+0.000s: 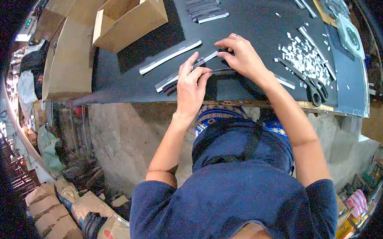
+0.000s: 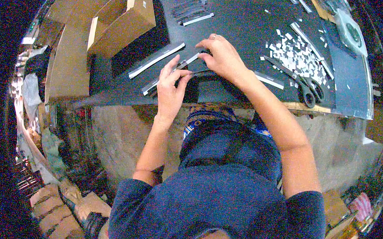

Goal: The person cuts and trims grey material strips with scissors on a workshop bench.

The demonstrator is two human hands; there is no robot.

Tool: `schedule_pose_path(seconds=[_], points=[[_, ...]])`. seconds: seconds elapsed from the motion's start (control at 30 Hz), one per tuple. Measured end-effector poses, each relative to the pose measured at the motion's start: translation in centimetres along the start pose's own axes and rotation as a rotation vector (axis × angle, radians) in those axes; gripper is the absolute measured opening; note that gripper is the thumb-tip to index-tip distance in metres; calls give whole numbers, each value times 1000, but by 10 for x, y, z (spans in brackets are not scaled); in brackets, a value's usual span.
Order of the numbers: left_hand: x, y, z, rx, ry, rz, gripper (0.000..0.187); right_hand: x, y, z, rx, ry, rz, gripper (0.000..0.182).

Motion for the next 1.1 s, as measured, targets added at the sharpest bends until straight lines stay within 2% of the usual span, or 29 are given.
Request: schedule_pose_path(seconds=[0.17, 0.37, 0.87, 1.1], points=[[2, -4, 3, -72, -43, 60, 10, 2, -7, -4, 15, -16, 141, 26], [3, -4, 2, -39, -40, 21, 11, 7, -8, -5, 29, -12, 206, 25], [4, -1, 3, -6, -4, -51, 9, 6, -9, -3, 50, 2, 222, 31], [6, -3, 6, -22, 0, -25, 10, 9, -14, 1, 52, 12, 216, 27]])
Point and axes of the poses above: each hand's wrist, its own z-axis away from the middle knuckle, its own x-axis out of the palm, y = z × x, the point moved 3 cm from there along -z, towards the middle knuckle
